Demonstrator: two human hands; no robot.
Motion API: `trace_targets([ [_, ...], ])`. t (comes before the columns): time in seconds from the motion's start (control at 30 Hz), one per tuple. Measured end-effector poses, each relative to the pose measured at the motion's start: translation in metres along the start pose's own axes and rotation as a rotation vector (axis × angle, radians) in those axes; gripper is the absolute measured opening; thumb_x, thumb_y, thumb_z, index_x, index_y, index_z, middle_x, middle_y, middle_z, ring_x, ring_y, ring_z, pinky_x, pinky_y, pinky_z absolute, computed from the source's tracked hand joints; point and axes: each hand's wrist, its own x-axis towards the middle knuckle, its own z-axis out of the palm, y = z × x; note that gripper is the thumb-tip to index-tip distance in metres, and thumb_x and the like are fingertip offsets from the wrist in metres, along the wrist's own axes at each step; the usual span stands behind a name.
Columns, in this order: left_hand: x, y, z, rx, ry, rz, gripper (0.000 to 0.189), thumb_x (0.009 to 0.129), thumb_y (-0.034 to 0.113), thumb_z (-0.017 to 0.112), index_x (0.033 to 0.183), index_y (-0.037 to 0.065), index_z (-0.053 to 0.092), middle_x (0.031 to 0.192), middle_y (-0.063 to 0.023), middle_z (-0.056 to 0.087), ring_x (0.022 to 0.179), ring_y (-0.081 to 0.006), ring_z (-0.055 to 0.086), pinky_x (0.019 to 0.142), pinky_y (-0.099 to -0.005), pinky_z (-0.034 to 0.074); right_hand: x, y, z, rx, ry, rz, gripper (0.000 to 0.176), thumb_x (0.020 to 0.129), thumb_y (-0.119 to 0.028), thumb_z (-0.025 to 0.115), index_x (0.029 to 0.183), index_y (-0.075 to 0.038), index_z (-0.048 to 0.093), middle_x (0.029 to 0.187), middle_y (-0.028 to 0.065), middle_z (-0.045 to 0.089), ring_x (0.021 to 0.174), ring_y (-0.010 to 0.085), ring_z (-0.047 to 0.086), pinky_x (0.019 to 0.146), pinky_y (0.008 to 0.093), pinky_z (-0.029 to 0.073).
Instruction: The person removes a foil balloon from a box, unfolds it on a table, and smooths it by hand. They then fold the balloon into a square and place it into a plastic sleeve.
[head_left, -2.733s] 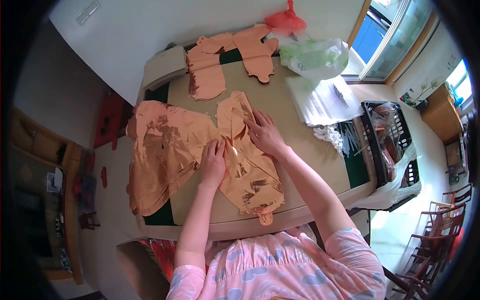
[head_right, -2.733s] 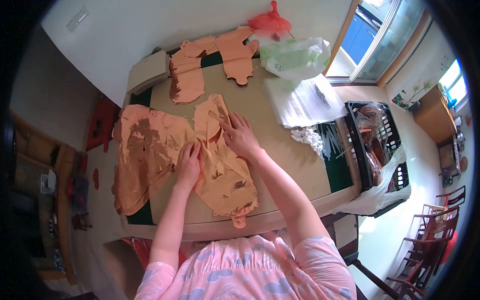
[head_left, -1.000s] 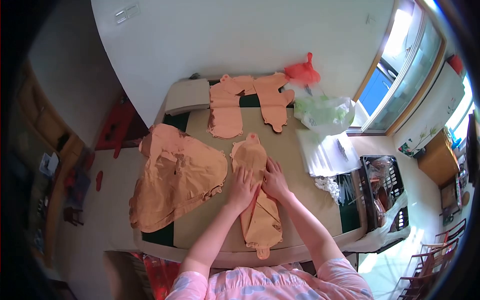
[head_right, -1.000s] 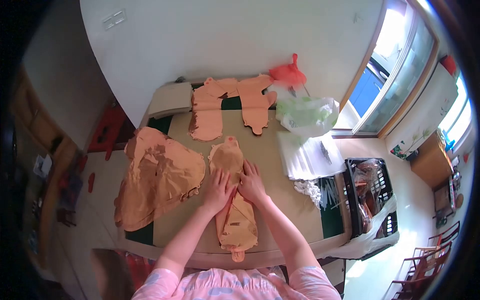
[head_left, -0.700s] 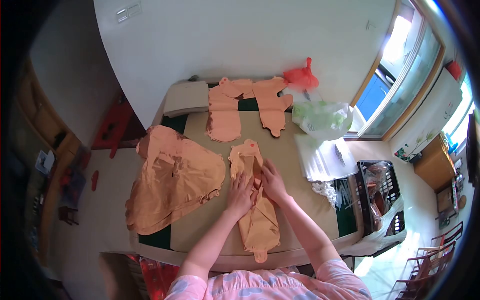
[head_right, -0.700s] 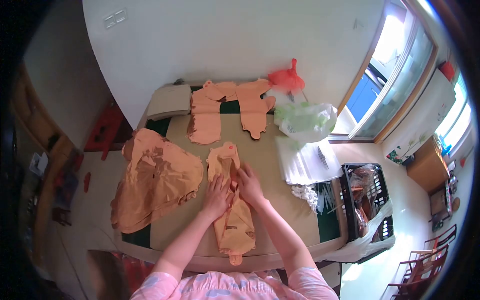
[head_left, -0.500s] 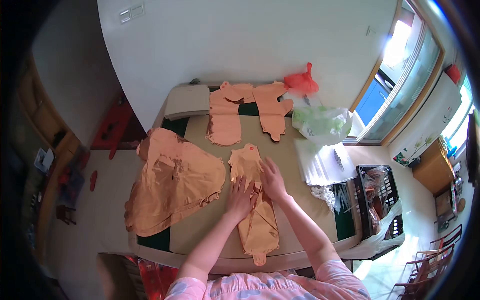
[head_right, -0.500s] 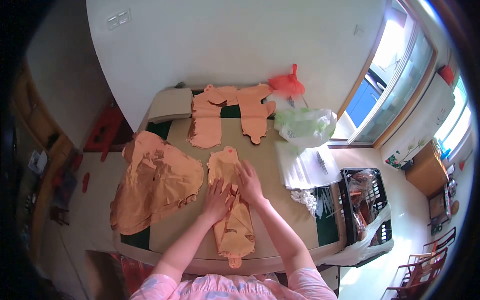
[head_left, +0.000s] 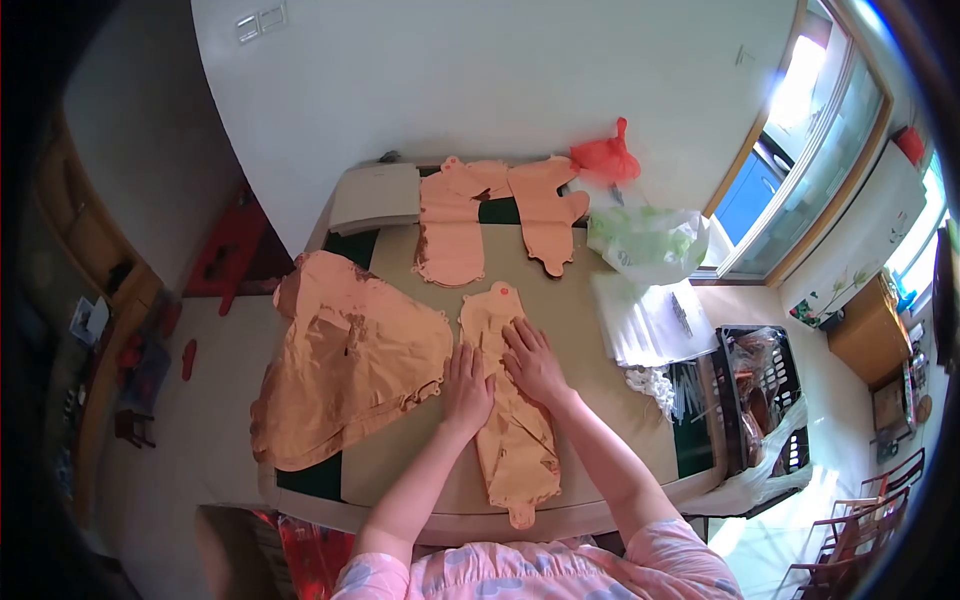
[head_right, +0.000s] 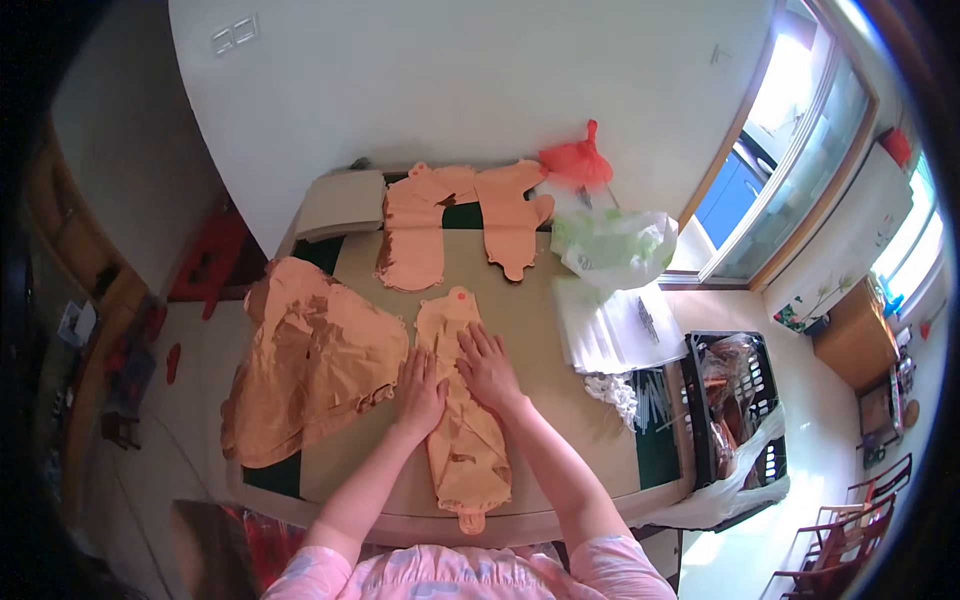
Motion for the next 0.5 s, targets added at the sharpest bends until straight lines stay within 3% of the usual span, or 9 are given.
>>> trace_targets([
  [0.5, -0.021, -0.01, -0.017, -0.015, -0.106, -0.028, 0.048, 0.093, 0.023, 0.048, 0.134, -0.003, 0.042, 0.144, -0.0209, 0.039, 0.138, -0.0338, 0.03, 0.112, -0.0513, 0.023, -0.001, -0.002, -0.002, -0.033, -0.096, 0.024, 0.045, 0.091, -0.029, 0.053, 0.131, -0.009, 0.05, 0.14, 0.0142, 0.046, 0.132, 0.0315, 0.041, 0.108, 0.0526, 0.029],
])
